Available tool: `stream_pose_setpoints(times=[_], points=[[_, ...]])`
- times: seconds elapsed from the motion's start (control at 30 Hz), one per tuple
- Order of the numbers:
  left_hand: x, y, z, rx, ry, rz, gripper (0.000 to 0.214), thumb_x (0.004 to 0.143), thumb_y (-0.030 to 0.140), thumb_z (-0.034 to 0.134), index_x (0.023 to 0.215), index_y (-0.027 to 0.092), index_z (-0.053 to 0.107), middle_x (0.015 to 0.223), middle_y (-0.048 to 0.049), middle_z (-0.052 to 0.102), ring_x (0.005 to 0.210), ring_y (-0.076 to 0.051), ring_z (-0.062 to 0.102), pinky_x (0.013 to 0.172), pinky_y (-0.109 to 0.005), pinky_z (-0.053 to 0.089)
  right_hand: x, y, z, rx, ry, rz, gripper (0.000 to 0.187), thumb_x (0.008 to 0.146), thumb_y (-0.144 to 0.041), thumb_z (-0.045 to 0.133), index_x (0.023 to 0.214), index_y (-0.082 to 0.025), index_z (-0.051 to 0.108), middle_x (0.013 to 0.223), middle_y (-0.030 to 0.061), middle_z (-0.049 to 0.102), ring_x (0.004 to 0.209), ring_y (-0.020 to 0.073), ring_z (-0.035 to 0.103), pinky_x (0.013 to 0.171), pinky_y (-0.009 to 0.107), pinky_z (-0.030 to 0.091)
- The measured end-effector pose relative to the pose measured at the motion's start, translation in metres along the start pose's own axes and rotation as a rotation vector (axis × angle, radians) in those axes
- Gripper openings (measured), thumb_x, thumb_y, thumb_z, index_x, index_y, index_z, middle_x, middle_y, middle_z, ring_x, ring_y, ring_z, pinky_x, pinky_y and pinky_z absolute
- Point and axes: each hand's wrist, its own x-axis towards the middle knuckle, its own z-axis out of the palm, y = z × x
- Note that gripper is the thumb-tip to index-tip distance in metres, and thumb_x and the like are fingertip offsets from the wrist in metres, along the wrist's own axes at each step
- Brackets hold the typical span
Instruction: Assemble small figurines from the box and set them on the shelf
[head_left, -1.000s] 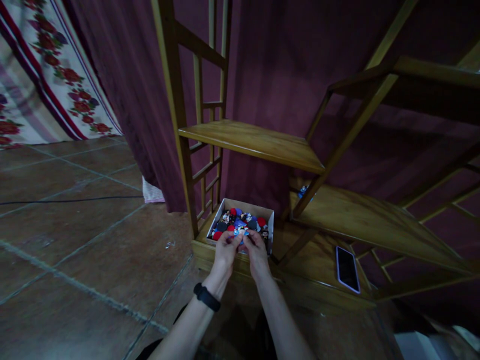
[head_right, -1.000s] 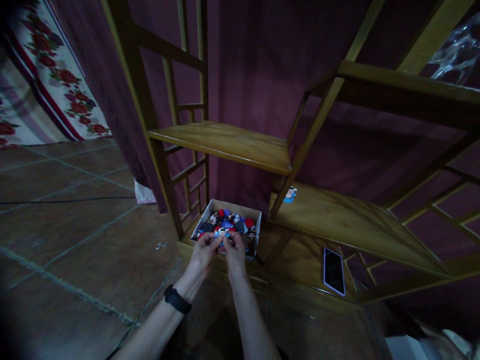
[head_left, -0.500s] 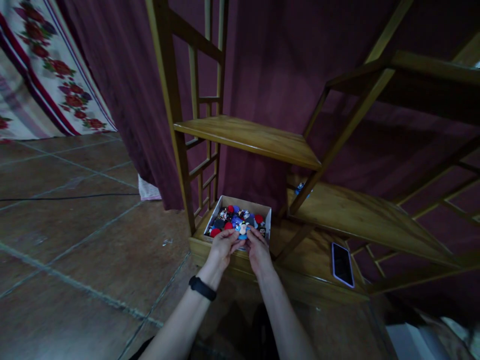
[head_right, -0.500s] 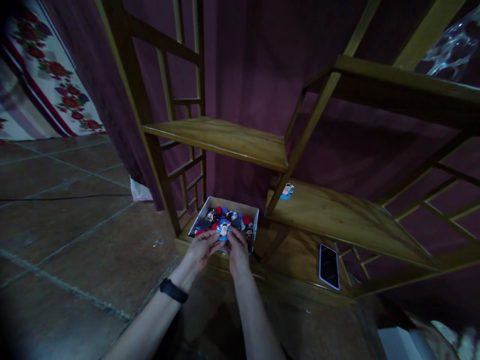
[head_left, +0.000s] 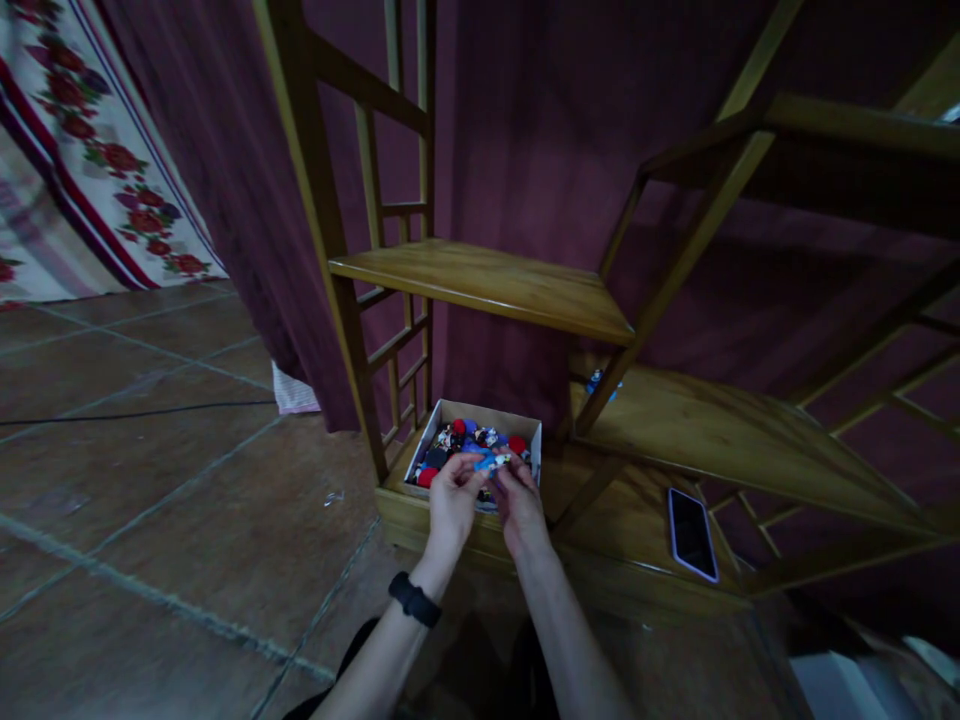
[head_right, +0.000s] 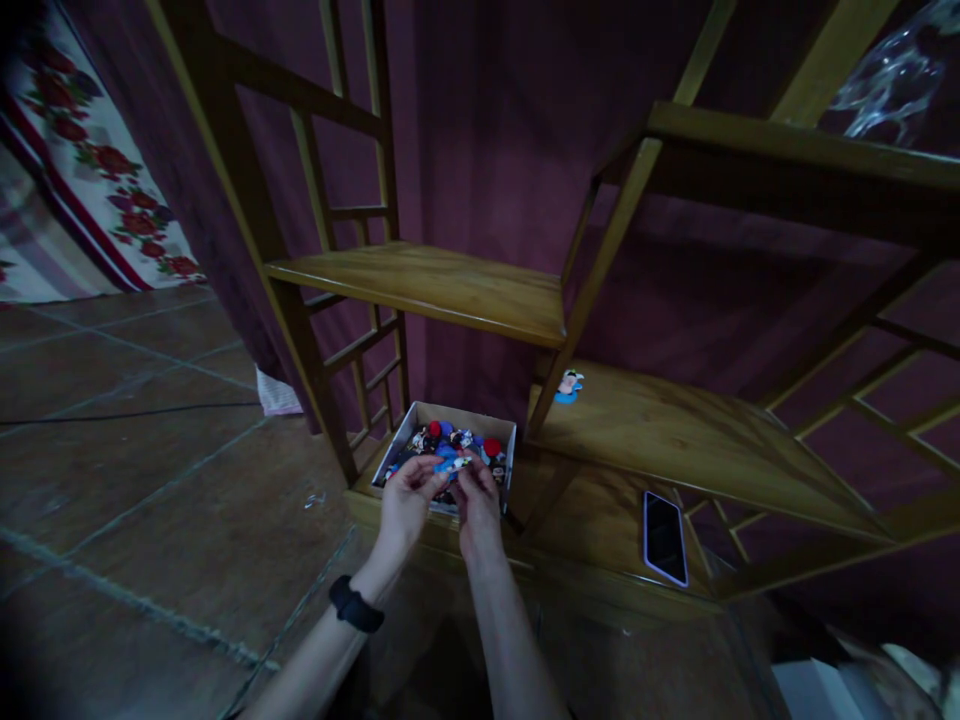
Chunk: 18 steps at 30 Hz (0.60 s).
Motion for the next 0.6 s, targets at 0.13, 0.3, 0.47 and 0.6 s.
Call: stream_pose_setpoints(times=[0.13,0.3,0.47,0.6], points=[[-0.004,0.006,0.004,0.020,0.056,0.046,0.039,0.062,0.000,0.069,0.095,0.019,0.065,0.083,-0.0039,0.070,0.086,-0.017,0.065,0.080,-0.024,0.049,-0.006,-0.005,0.007,-0.045,-0.074,-0.075,0.041,0.063,-0.028,0.072,0.103,-0.025,0.063,0.112,0.0025,0.065,0.103,0.0193,0.059,0.091,0.035,0.045],[-0.002,0.009,0.000,0.036,0.041,-0.004,0.036,0.061,0.002,0.070,0.093,0.019,0.068,0.086,-0.0036,0.070,0.090,-0.017,0.064,0.080,-0.023,0.049,-0.008,-0.005,0.009,-0.101,-0.088,-0.112,0.043,0.063,-0.032,0.072,0.105,-0.024,0.062,0.112,0.0032,0.064,0.103,0.0198,0.058,0.090,0.035,0.044],[0.006,0.005,-0.008,-0.045,0.027,-0.123,0.024,0.062,0.007,0.072,0.085,0.013,0.068,0.076,-0.0042,0.069,0.068,-0.014,0.065,0.068,-0.024,0.053,-0.005,-0.006,0.002,-0.205,-0.053,-0.108,0.033,0.066,-0.036,0.069,0.097,-0.024,0.065,0.100,0.0023,0.067,0.093,0.0189,0.060,0.081,0.032,0.047],[0.009,0.001,-0.016,-0.220,0.013,-0.345,0.014,0.071,0.005,0.066,0.084,0.010,0.065,0.077,-0.0078,0.069,0.062,-0.012,0.065,0.066,-0.025,0.055,-0.003,-0.007,-0.003,-0.203,-0.011,-0.067,0.030,0.067,-0.038,0.067,0.092,-0.022,0.067,0.098,0.0031,0.067,0.087,0.0187,0.060,0.074,0.031,0.049]])
